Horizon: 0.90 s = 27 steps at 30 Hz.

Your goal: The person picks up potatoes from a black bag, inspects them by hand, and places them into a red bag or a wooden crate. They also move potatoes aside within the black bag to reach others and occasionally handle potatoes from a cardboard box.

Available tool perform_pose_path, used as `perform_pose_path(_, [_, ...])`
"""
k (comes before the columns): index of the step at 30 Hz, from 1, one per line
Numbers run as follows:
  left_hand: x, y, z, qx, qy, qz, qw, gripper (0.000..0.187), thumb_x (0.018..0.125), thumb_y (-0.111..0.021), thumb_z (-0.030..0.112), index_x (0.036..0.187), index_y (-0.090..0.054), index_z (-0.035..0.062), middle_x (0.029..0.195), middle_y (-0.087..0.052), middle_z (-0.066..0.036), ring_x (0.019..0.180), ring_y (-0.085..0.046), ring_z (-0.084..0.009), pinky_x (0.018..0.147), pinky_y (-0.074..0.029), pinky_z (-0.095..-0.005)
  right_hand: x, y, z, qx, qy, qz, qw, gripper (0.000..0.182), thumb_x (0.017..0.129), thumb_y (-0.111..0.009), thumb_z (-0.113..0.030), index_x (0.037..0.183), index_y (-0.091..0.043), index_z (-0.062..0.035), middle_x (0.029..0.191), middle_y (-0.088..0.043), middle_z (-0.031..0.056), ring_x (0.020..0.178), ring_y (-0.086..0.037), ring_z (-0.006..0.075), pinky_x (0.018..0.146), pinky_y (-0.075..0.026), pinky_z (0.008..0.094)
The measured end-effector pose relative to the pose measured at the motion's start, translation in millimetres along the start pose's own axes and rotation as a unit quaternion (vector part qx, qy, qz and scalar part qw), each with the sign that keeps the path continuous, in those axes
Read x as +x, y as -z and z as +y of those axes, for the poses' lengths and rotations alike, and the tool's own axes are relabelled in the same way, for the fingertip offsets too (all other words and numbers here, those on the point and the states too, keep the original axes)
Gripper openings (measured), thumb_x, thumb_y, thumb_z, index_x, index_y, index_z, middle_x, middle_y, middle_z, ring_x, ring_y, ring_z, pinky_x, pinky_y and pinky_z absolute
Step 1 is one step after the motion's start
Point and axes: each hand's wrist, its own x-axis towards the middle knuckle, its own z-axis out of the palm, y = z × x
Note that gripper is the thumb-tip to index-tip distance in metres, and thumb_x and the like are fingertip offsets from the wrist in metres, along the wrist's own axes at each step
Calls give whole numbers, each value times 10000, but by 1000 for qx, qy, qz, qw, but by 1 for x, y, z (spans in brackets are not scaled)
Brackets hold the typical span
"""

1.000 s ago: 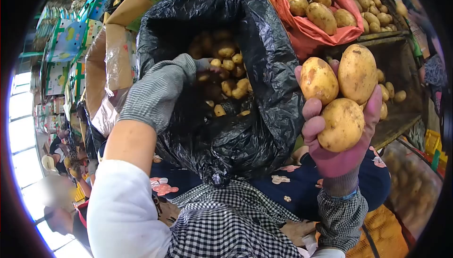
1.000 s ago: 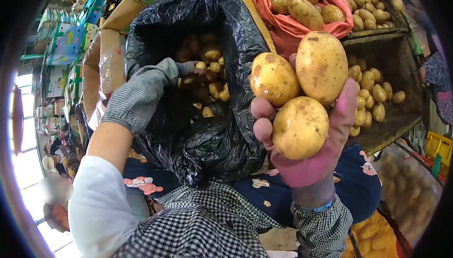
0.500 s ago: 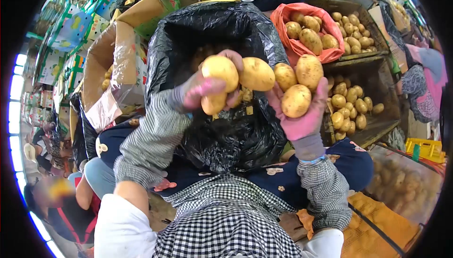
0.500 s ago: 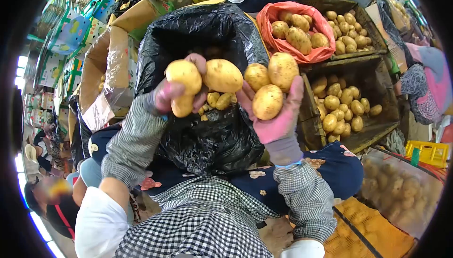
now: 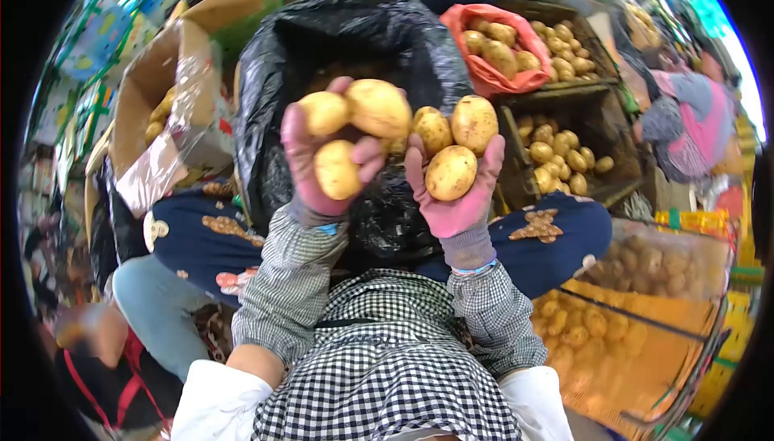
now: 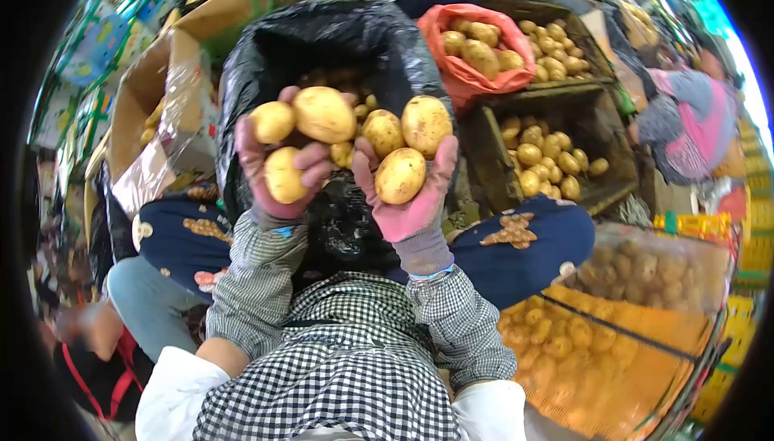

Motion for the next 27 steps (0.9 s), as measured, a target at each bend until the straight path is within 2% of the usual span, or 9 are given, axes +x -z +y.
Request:
perform_pose_path(3, [-3,-9,12,-54,25,-9,998,542,902,-546,483,1363,-487,203,1467,-318,-209,593,-428,-123,520,-389,-287,-32,-10,-20,78,-43,-97,991,715,818,-604,-651,1295,-508,-127,1207,-586,155,1014,-604,306,744,-570,362])
perform_pose_path(8, [16,6,-2,-95,123,-111,982,551,823,-640,235,1340,-468,154,1554,-195,-174,639,-500,-122,607,-438,-293,-195,-89,-37,-301,391,-106,863,670,943,-432,-596,1292,-451,-25,862,-645,163,616,-625,231,523,-524,318])
perform_pose_path(12, [22,21,-26,-210,203,-143,946,558,844,-638,232,1352,-470,73,1585,-133,-122,723,-513,-120,642,-442,-291,-370,-139,-58,-447,794,53,409,713,882,-488,-615,1238,-464,1,988,-631,187,602,-622,265,442,-528,335])
perform_pose_path(15, [16,17,-36,-224,231,-124,939,560,850,-630,243,1359,-450,96,1569,-166,-138,692,-494,-113,643,-439,-286,-477,-162,-86,-473,836,267,82,516,974,-476,-430,1280,-456,-15,1126,-554,130,833,-623,211,577,-545,268])
perform_pose_path(19, [7,6,-36,-197,252,-108,941,481,850,-604,267,1291,-468,133,1540,-223,-134,668,-481,-102,616,-431,-285,-677,-112,-173,-422,706,561,-95,492,981,-509,-339,1353,-423,-29,1126,-564,124,934,-599,186,803,-514,323])
perform_pose_path(22, [-2,-6,-33,-172,237,-77,953,482,875,-560,377,1299,-491,159,1406,-339,-116,661,-472,-130,601,-430,-304,-676,-95,-156,-495,374,648,-441,573,989,-506,-246,1452,-286,11,1353,-471,161,1058,-561,227,914,-475,336])
perform_pose_path(23, [-5,-8,-34,-176,229,-73,955,487,883,-546,414,1301,-499,168,1361,-378,-110,659,-470,-140,597,-429,-311,-622,-101,-145,-543,440,589,-406,608,992,-505,-215,1484,-241,24,1428,-440,174,1100,-549,241,952,-461,340])
perform_pose_path(26, [-13,-2,-40,-191,210,-64,957,519,909,-502,525,1308,-522,194,1227,-494,-93,652,-461,-168,582,-427,-330,-357,-106,-62,-622,687,370,65,428,989,-442,-234,1292,-496,64,1289,-536,209,1187,-531,313,1016,-434,401])
perform_pose_path(27, [-14,-3,-41,-183,194,-71,961,535,917,-487,562,1311,-530,203,1183,-532,-87,650,-459,-177,577,-427,-337,-319,-91,-49,-767,574,280,66,458,973,-441,-288,1256,-523,61,1207,-569,182,1072,-586,277,946,-474,373])
